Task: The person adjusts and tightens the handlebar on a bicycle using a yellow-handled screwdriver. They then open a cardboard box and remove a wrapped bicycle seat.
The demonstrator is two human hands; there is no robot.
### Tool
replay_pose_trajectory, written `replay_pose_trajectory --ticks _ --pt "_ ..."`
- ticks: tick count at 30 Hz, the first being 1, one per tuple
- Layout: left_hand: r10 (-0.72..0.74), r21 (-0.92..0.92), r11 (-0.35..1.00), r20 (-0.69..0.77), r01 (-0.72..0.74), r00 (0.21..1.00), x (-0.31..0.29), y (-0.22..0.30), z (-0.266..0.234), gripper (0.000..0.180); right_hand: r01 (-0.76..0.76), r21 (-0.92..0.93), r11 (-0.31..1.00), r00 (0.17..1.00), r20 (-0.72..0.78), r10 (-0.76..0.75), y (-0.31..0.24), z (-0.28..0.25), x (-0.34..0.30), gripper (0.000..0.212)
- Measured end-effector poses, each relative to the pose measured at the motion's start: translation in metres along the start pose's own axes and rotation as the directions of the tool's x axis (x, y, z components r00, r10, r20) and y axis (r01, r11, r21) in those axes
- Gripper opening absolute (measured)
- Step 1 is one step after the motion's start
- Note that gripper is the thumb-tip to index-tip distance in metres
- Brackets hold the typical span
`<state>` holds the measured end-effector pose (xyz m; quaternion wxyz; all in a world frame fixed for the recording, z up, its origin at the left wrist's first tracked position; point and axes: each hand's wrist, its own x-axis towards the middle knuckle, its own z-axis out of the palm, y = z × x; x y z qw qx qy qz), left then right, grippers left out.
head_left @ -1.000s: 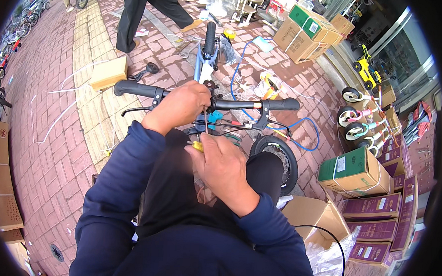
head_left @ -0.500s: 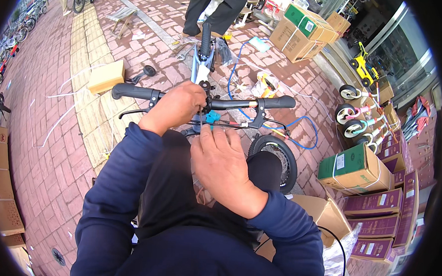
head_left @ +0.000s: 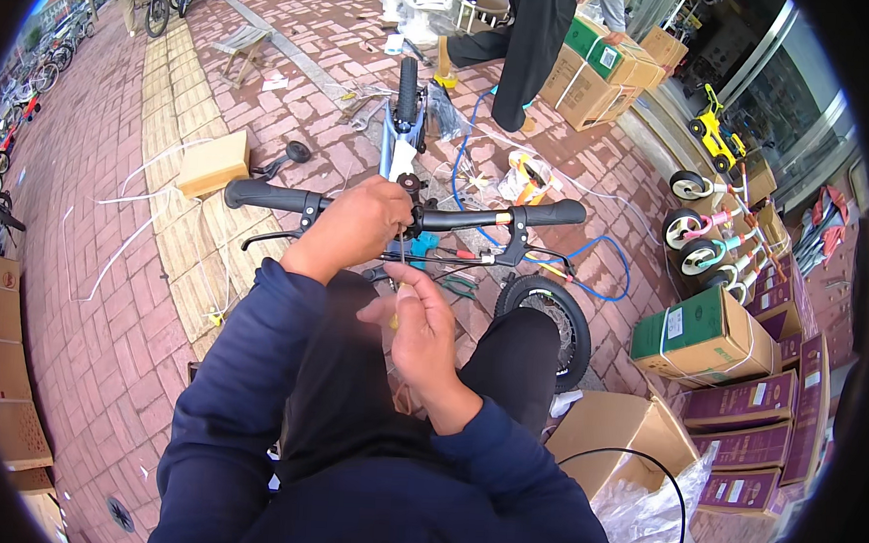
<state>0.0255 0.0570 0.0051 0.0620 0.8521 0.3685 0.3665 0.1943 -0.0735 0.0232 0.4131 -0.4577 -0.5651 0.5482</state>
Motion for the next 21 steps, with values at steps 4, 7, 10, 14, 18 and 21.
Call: replay_pose_trajectory --ticks 4,7,10,14,18,21 --pt "0.035 -0.016 0.999 -0.025 -0.036 0.999 0.0 0.0 -0.001 0.011 0.3 -0.605 0.737 0.941 0.059 -0.334 -0.013 -0.004 -0.008 0.047" --pt "0.037 -0.013 0.999 -0.015 -0.037 0.999 0.0 0.0 -0.003 0.011 0.421 -0.904 0.077 0.83 0.35 -0.434 -0.022 -0.015 -0.009 0.045" --pt "0.034 -0.021 0.999 -0.008 -0.035 0.999 0.001 0.001 -0.004 0.009 0.403 -0.821 -0.403 0.753 0.548 -0.364 -0.02 -0.016 0.0 0.024" --pt "0.009 -0.031 0.999 -0.011 -0.009 1.0 0.001 0.003 -0.004 0.008 0.345 -0.825 -0.447 0.864 0.465 -0.193 -0.01 -0.011 0.014 0.019" --pt "0.005 -0.041 0.999 -0.013 -0.006 1.0 0.002 0.001 -0.002 0.008 0.366 -0.887 0.28 0.914 0.286 -0.288 -0.001 -0.015 0.018 0.021" --pt "0.011 -0.044 0.999 0.001 -0.011 1.0 0.003 -0.003 -0.001 0.011 0.211 -0.344 0.915 0.974 -0.005 -0.227 0.01 -0.006 0.015 0.022"
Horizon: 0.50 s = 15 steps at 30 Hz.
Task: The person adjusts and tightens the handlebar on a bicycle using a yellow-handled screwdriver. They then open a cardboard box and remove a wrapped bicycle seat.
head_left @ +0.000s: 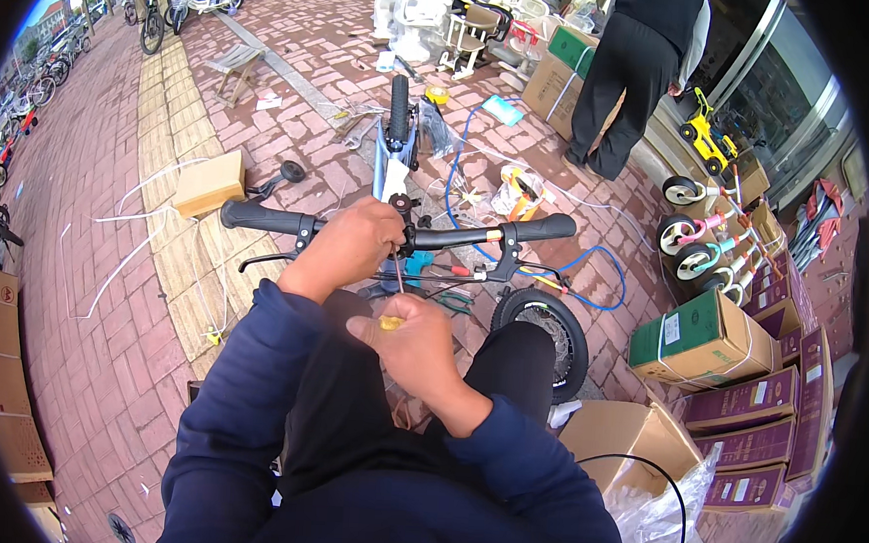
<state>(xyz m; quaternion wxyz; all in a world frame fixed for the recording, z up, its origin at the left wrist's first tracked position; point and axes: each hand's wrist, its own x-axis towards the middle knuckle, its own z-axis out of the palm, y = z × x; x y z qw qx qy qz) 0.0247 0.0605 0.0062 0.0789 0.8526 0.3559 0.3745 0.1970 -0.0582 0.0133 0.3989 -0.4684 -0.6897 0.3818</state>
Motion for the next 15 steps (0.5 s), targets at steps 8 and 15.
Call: replay_pose_trajectory --ticks 8,15 --pt "-0.035 -0.025 0.999 -0.01 0.035 0.999 -0.013 -0.004 -0.014 0.014 -0.036 -0.083 0.996 0.999 -0.01 0.035 -0.009 0.004 -0.012 0.046" --pt "-0.027 -0.052 0.998 -0.002 0.027 1.0 -0.011 -0.006 -0.012 0.014 0.511 -0.672 0.536 0.814 0.179 -0.552 -0.037 -0.018 0.009 0.05"
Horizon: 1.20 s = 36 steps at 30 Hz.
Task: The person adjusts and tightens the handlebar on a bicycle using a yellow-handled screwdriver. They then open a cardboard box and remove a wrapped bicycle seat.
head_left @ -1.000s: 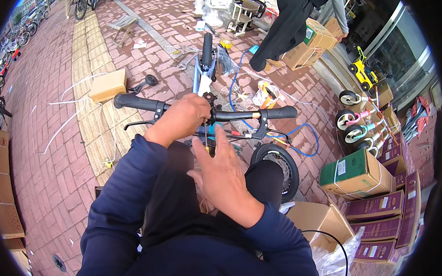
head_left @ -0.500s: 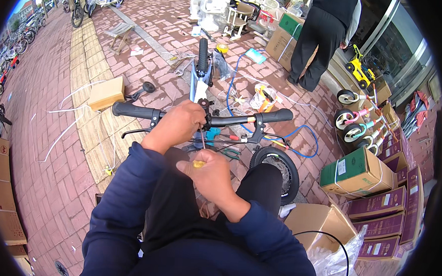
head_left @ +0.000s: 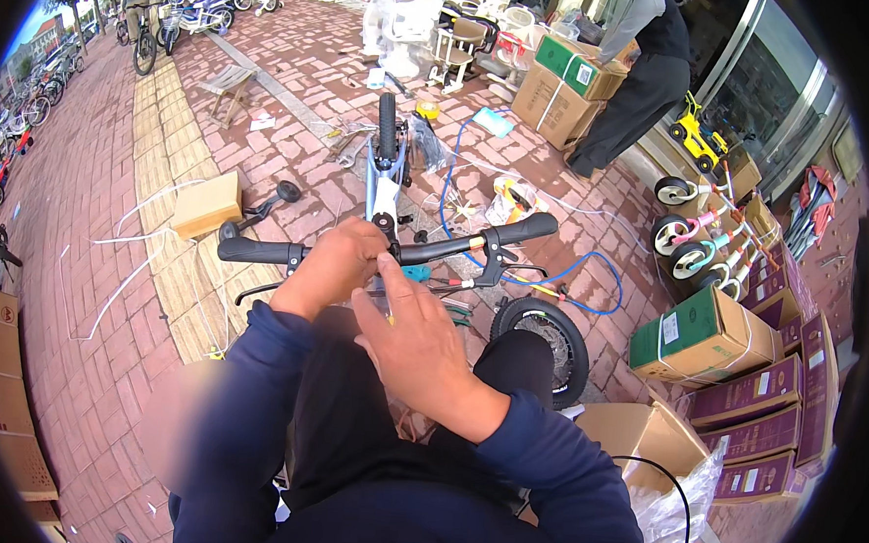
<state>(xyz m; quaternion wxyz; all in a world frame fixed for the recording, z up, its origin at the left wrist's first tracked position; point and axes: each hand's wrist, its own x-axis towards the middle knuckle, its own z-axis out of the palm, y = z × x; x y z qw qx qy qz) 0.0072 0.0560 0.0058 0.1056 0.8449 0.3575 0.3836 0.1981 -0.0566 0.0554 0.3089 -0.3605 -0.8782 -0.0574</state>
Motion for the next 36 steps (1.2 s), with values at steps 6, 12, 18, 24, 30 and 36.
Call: replay_pose_trajectory --ticks 6,12,18,24,30,36 --pt "-0.006 0.016 1.0 0.034 0.006 0.999 0.005 -0.001 0.006 0.015 0.564 -0.528 0.635 0.826 0.375 -0.421 -0.002 -0.008 -0.006 0.04" --pt "0.001 0.027 1.0 0.036 -0.002 0.999 0.004 0.002 0.006 0.013 0.722 -0.668 0.18 0.69 0.682 -0.24 0.004 0.01 -0.017 0.027" --pt "-0.358 0.182 0.922 0.06 0.342 0.932 0.005 0.017 0.003 0.062 0.612 -0.532 0.586 0.789 0.465 -0.402 0.02 0.016 -0.013 0.026" --pt "-0.358 0.286 0.905 0.11 0.315 0.927 0.005 0.011 0.001 0.032 -0.234 -0.098 0.967 0.967 0.083 0.242 0.005 0.022 -0.015 0.043" --pt "-0.379 0.311 0.896 0.167 0.316 0.91 0.006 0.015 -0.005 0.037 -0.548 0.04 0.836 0.829 0.157 0.536 -0.015 0.018 -0.01 0.047" --pt "-0.401 0.313 0.887 0.155 0.34 0.903 0.005 0.018 -0.006 0.039 -0.294 -0.024 0.955 0.956 0.002 0.295 -0.027 -0.012 -0.022 0.043"
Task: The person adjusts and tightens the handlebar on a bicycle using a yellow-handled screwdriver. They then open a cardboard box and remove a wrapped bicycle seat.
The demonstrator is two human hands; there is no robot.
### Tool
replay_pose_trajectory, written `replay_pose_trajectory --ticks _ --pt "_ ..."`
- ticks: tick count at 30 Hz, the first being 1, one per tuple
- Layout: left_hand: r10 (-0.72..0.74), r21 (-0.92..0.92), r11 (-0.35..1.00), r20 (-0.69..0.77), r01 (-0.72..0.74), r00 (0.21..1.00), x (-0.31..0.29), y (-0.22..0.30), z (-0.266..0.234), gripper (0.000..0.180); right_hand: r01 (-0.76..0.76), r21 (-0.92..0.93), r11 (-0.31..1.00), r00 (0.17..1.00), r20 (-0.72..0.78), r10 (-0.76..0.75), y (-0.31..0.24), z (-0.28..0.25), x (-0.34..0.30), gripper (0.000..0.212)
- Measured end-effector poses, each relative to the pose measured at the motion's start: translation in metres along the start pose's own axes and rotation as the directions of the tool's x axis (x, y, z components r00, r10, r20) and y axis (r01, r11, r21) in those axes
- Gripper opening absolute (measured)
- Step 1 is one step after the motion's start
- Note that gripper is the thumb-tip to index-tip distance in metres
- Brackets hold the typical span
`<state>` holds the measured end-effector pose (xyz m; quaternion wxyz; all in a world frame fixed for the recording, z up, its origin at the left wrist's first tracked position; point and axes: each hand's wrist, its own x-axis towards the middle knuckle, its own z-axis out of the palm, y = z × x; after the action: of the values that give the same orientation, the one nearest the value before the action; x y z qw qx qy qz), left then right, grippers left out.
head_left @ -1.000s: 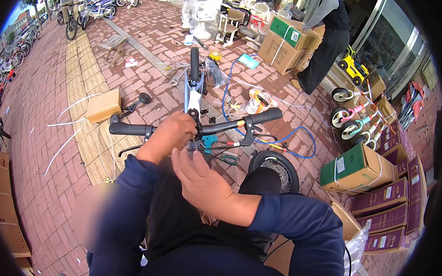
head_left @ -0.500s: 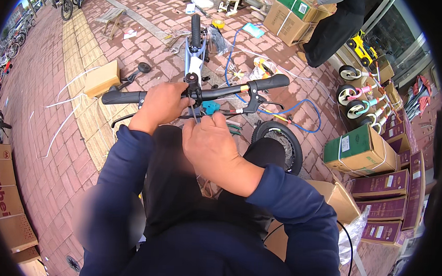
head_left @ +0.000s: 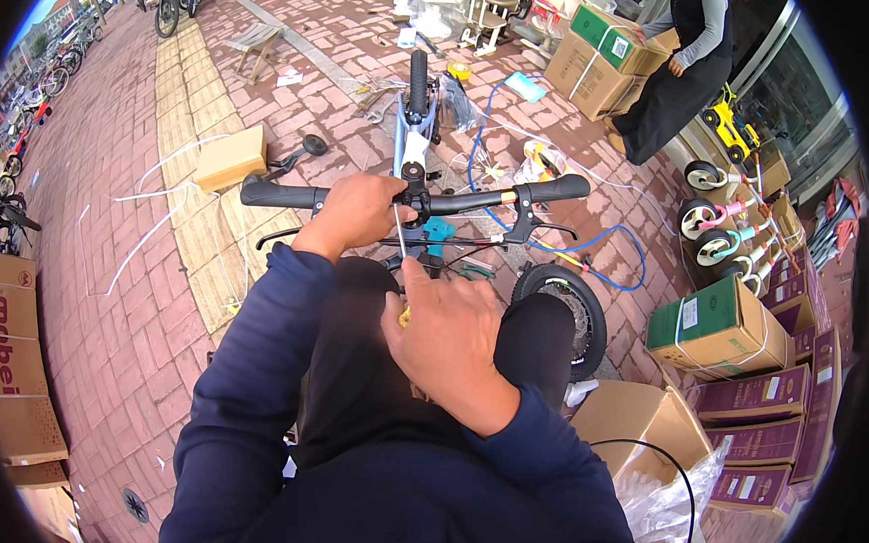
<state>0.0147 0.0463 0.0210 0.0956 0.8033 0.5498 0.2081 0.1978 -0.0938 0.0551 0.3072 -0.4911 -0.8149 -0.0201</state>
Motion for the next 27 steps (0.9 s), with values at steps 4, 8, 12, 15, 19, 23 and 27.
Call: replay_pose_trajectory --ticks 4,8,12,15,19,23,27 --pt "0.025 -0.042 0.999 -0.067 -0.027 0.997 -0.001 -0.005 0.006 0.036 -0.347 0.588 0.731 0.936 0.168 0.309 0.059 -0.025 -0.004 0.041" --pt "0.051 -0.061 0.997 -0.08 -0.056 0.995 0.001 -0.004 0.008 0.043 0.019 0.998 0.06 0.609 -0.059 0.791 0.201 -0.097 -0.01 0.052" --pt "-0.037 -0.145 0.989 -0.036 0.032 0.999 0.005 0.003 0.006 0.044 0.36 0.913 0.191 0.022 -0.213 0.977 0.334 -0.204 -0.058 0.046" --pt "-0.039 -0.191 0.981 -0.012 0.037 0.999 0.006 0.003 0.006 0.049 0.248 0.829 0.502 -0.294 -0.429 0.854 0.389 -0.265 -0.099 0.039" --pt "-0.068 -0.205 0.977 -0.008 0.065 0.998 0.006 0.0 0.011 0.051 0.075 0.809 0.583 -0.455 -0.493 0.742 0.436 -0.319 -0.147 0.036" --pt "-0.07 -0.199 0.977 0.003 0.069 0.998 0.008 0.004 0.009 0.05 -0.023 0.826 0.563 -0.545 -0.482 0.686 0.465 -0.342 -0.181 0.036" --pt "-0.113 -0.209 0.971 0.024 0.116 0.993 0.007 0.012 0.003 0.049 -0.264 0.663 0.7 -0.289 -0.747 0.599 0.458 -0.32 -0.171 0.034"
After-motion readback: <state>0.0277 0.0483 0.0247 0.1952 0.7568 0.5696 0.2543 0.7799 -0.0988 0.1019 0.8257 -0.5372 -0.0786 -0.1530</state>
